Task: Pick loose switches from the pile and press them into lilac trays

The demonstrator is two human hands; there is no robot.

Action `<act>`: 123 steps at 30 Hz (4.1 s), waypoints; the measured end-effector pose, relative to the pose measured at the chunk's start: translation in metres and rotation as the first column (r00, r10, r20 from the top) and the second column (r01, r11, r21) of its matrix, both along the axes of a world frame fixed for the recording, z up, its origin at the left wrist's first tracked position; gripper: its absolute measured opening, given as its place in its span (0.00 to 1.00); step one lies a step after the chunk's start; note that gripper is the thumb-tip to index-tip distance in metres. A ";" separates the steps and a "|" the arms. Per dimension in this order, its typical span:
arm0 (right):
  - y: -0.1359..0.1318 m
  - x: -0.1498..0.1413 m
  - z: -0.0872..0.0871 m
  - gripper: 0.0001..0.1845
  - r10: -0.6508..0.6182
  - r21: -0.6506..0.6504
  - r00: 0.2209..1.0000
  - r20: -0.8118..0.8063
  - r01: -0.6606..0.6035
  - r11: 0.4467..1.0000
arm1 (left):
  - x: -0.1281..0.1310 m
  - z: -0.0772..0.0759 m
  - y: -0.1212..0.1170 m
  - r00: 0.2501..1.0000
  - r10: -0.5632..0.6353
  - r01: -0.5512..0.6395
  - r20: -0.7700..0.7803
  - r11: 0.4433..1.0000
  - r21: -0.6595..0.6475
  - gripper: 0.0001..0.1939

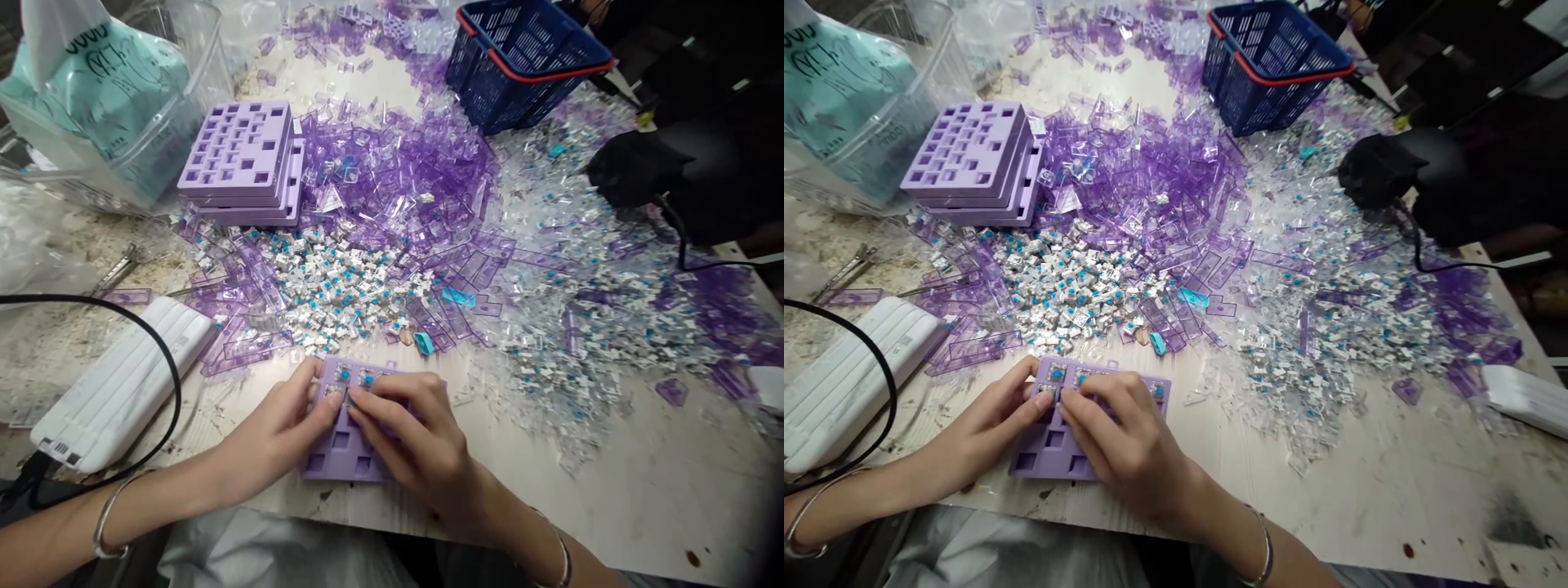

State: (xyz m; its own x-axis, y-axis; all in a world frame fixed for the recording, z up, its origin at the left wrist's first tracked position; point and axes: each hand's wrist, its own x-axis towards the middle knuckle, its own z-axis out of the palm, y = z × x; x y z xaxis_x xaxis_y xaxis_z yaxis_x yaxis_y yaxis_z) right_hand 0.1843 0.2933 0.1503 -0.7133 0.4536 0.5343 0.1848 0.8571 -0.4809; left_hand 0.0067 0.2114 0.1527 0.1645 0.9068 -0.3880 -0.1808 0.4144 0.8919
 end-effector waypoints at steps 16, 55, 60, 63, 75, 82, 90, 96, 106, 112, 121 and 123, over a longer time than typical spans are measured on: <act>-0.003 -0.004 0.002 0.08 -0.120 -0.366 0.991 -0.053 0.092 0.926 | -0.001 0.009 0.008 0.998 0.003 0.005 0.069 0.993 -0.114 0.17; -0.004 0.001 -0.002 0.05 -0.121 -0.206 0.984 0.130 0.146 0.968 | -0.001 -0.010 0.007 0.996 0.022 -0.027 -0.084 0.998 -0.064 0.16; 0.004 0.008 0.000 0.12 -0.153 -0.140 0.969 0.195 0.182 0.973 | -0.003 -0.011 0.007 0.989 0.039 -0.045 -0.144 0.998 -0.038 0.15; 0.011 0.012 -0.001 0.22 -0.109 -0.195 0.952 0.285 0.169 0.966 | -0.005 -0.008 0.007 0.985 0.072 -0.076 -0.159 0.997 -0.016 0.14; 0.015 0.015 0.000 0.23 0.010 -0.335 0.954 0.300 0.095 0.938 | -0.008 -0.005 0.009 0.964 0.025 -0.011 -0.266 0.998 0.057 0.13; 0.014 0.021 0.006 0.22 -0.041 -0.166 0.977 0.209 0.077 0.983 | -0.009 -0.002 0.011 0.991 -0.014 0.029 -0.131 0.993 0.111 0.12; 0.007 0.015 0.004 0.22 -0.080 -0.099 0.977 0.197 0.101 0.990 | -0.006 -0.003 0.009 0.968 0.070 -0.020 -0.242 0.979 0.204 0.06; 0.003 0.013 0.004 0.20 -0.110 -0.054 0.981 0.162 0.120 0.991 | -0.004 0.002 0.006 0.939 0.127 -0.027 -0.318 0.953 0.302 0.04; 0.001 0.011 0.007 0.20 -0.127 -0.005 0.980 0.152 0.129 0.992 | -0.006 0.003 0.007 0.930 0.149 -0.030 -0.337 0.942 0.333 0.04; 0.006 0.016 0.007 0.23 -0.062 -0.259 0.992 0.111 0.089 0.962 | -0.006 0.003 0.010 0.949 0.137 -0.099 -0.283 0.985 0.143 0.12; 0.049 0.034 0.008 0.10 -0.363 -0.317 0.931 0.025 0.352 0.880 | -0.011 0.012 0.013 0.797 0.604 -0.595 0.031 0.792 -0.135 0.21; 0.052 0.031 0.001 0.10 -0.326 -0.199 0.935 0.137 0.349 0.916 | -0.013 0.015 0.014 0.762 0.646 -0.635 0.036 0.758 -0.151 0.22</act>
State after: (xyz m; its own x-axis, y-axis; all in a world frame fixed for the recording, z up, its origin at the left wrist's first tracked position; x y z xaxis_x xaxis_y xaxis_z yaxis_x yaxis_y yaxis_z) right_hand 0.2153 0.3452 0.1515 -0.5414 0.7730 0.3308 0.5009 0.6125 -0.6115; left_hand -0.0061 0.2257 0.1677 -0.4019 0.7573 -0.5148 -0.5125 0.2798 0.8118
